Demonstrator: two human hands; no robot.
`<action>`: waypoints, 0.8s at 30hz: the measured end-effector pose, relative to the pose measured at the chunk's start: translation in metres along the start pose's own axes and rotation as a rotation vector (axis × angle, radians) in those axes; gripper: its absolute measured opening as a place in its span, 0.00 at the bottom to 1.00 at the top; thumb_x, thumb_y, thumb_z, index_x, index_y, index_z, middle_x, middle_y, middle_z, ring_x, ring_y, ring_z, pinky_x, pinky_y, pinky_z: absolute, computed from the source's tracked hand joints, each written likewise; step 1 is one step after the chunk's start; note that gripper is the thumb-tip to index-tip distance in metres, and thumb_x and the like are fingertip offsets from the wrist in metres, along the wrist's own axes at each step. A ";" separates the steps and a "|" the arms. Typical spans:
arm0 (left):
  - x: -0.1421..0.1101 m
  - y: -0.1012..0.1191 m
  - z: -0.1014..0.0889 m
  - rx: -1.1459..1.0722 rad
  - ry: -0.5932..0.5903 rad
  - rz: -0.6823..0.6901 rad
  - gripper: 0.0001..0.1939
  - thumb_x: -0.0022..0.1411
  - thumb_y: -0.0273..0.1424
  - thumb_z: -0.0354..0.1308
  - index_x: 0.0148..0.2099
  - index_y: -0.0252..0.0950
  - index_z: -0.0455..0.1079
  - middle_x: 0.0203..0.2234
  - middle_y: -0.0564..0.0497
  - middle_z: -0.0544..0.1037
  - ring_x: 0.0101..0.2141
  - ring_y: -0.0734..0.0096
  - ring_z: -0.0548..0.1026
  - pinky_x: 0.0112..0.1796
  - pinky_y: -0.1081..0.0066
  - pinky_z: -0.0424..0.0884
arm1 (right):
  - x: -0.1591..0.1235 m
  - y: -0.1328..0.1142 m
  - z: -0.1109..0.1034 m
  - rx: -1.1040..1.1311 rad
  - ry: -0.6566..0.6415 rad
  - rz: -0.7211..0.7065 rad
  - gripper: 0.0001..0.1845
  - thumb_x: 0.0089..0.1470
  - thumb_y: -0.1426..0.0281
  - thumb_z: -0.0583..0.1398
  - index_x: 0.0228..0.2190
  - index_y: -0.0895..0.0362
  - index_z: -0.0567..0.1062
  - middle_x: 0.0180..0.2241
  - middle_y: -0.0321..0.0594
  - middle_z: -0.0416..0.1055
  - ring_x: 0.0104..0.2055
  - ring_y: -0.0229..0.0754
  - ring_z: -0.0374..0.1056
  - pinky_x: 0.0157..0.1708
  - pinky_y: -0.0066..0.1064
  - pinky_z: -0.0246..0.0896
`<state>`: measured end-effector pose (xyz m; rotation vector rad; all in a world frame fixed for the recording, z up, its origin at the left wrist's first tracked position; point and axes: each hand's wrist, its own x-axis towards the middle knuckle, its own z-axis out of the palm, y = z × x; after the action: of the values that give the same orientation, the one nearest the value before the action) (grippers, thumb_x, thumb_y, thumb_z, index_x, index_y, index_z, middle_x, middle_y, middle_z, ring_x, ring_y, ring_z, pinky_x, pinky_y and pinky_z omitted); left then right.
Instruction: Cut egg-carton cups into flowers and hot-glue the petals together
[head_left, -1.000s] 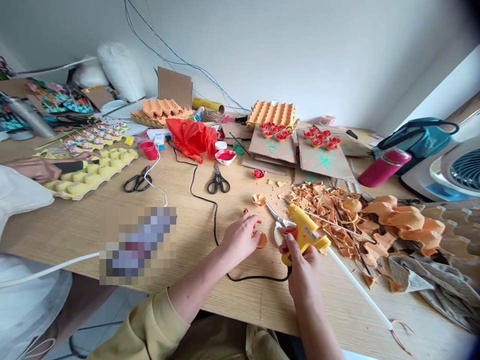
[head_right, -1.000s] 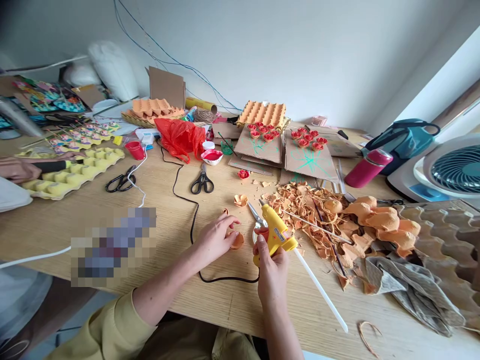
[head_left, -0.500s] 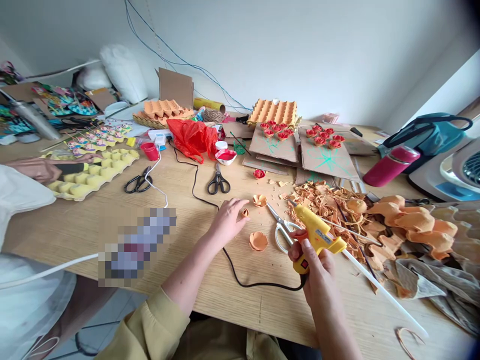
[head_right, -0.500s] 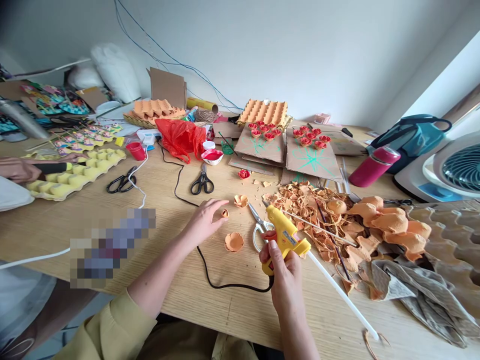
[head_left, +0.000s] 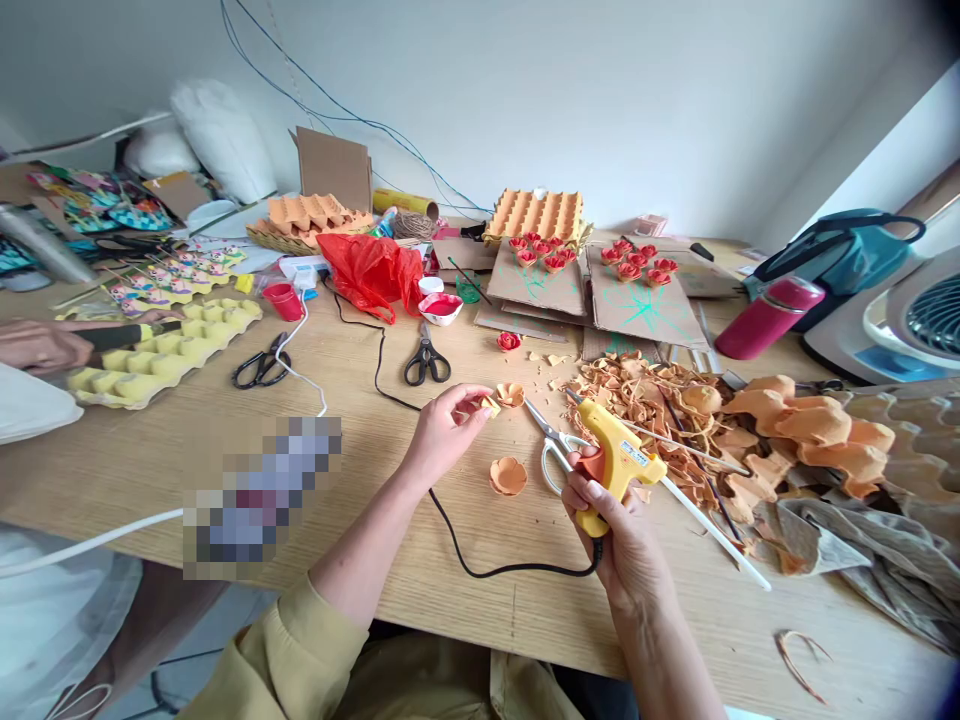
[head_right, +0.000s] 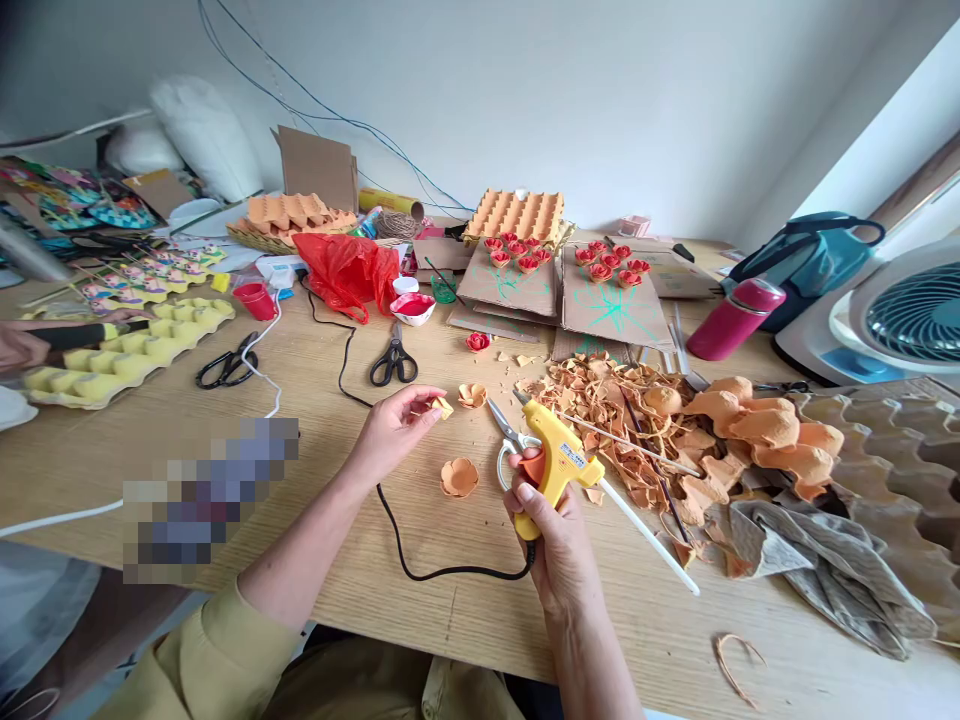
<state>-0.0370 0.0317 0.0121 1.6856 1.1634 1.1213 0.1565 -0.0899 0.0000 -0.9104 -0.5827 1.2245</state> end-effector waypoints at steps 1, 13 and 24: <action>-0.001 0.003 0.000 -0.106 -0.023 -0.020 0.13 0.59 0.33 0.63 0.46 0.36 0.75 0.40 0.48 0.81 0.39 0.69 0.77 0.39 0.73 0.71 | 0.000 0.000 0.000 -0.016 0.000 -0.002 0.21 0.43 0.64 0.71 0.41 0.52 0.75 0.40 0.42 0.73 0.28 0.35 0.57 0.25 0.29 0.57; -0.013 0.016 0.005 -0.979 -0.279 -0.367 0.15 0.53 0.32 0.72 0.41 0.33 0.76 0.29 0.53 0.76 0.28 0.82 0.71 0.29 0.80 0.65 | -0.016 0.007 -0.006 -0.286 -0.190 -0.112 0.15 0.60 0.58 0.62 0.43 0.53 0.77 0.33 0.39 0.70 0.29 0.38 0.59 0.28 0.31 0.55; -0.015 0.016 0.005 -1.056 -0.287 -0.440 0.20 0.49 0.32 0.75 0.44 0.33 0.78 0.28 0.53 0.76 0.28 0.81 0.74 0.29 0.81 0.70 | -0.026 0.011 -0.010 -0.511 -0.226 -0.129 0.16 0.62 0.56 0.59 0.44 0.52 0.75 0.33 0.39 0.69 0.31 0.39 0.61 0.29 0.31 0.58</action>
<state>-0.0308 0.0127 0.0219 0.6860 0.5250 0.9059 0.1511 -0.1170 -0.0125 -1.1422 -1.1535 1.0851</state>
